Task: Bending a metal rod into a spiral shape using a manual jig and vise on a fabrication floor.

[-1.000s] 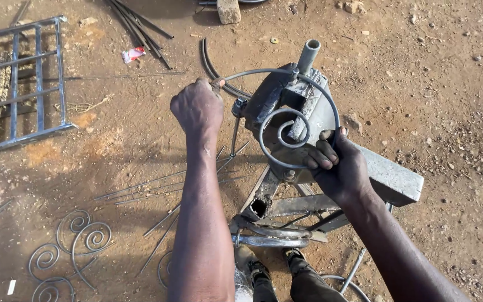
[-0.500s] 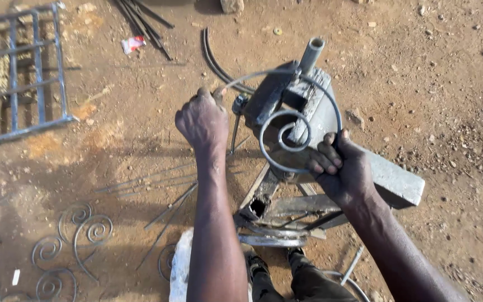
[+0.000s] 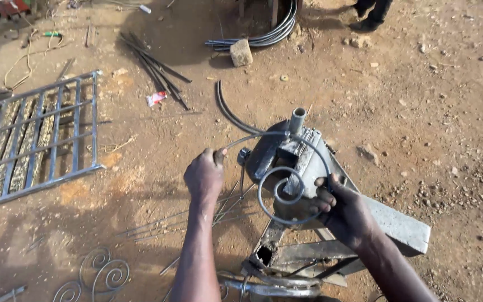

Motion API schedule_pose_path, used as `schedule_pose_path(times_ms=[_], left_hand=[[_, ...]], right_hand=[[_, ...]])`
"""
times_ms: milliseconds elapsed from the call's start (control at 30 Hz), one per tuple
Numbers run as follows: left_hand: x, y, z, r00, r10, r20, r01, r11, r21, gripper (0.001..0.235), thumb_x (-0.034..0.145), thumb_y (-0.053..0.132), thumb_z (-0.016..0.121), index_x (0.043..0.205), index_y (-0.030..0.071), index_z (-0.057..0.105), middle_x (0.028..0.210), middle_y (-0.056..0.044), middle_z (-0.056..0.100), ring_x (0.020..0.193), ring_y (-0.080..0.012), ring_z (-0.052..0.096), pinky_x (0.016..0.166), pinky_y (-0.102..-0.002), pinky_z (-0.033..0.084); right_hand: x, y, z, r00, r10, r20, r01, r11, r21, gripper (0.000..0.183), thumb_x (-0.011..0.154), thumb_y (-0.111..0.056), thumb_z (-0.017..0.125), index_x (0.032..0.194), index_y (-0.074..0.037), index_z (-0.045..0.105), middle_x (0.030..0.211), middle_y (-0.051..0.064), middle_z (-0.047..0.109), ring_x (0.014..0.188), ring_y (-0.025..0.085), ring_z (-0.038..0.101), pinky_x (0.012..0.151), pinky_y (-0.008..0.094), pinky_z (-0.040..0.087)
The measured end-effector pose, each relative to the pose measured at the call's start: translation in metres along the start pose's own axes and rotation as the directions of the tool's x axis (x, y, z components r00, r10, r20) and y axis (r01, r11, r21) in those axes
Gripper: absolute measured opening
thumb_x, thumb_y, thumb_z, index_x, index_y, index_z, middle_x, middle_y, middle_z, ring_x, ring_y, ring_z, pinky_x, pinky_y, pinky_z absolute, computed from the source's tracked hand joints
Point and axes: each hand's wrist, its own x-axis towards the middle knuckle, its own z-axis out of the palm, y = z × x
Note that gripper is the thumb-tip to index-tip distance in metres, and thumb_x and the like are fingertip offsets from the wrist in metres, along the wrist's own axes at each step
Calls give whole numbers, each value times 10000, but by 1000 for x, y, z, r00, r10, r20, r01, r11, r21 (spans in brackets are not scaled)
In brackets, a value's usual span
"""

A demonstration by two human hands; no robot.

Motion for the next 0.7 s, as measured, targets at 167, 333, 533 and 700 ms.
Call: schedule_pose_path(times_ms=[167, 333, 533, 700], left_hand=[[13, 0, -13, 999, 35, 31, -35, 999, -12, 439, 1021, 551, 559, 906, 152, 703, 781, -102, 750, 765, -342, 713, 670, -485, 506], [25, 3, -20, 992, 110, 67, -106, 992, -69, 302, 1020, 455, 621, 1015, 172, 726, 759, -19, 742, 564, -189, 606, 470, -372, 410], [36, 22, -33, 982, 157, 108, -148, 985, -85, 201, 994, 362, 692, 1064, 183, 749, 782, 4, 764, 581, -146, 629, 487, -337, 431], [46, 37, -35, 956, 264, 128, -257, 964, -70, 189, 955, 367, 744, 1003, 185, 761, 845, -2, 791, 684, -176, 703, 544, -360, 474]], right_hand=[[-4, 4, 3, 999, 14, -41, -12, 999, 45, 308, 1116, -318, 446, 1166, -48, 585, 702, -4, 399, 662, 170, 477, 815, 397, 518], [-21, 5, 23, 993, 33, -117, -25, 998, 63, 345, 1104, -258, 446, 1308, -11, 574, 941, 126, 610, 834, 257, 639, 927, 517, 584], [-34, 3, 50, 959, 51, -280, -63, 997, -34, 484, 1115, -336, 356, 1390, 20, 534, 1217, 318, 628, 992, 396, 606, 974, 576, 513], [-41, 11, 49, 995, 16, -101, -14, 1000, 17, 639, 1008, -449, 479, 1389, 57, 564, 1296, 245, 671, 891, 333, 669, 820, 551, 578]])
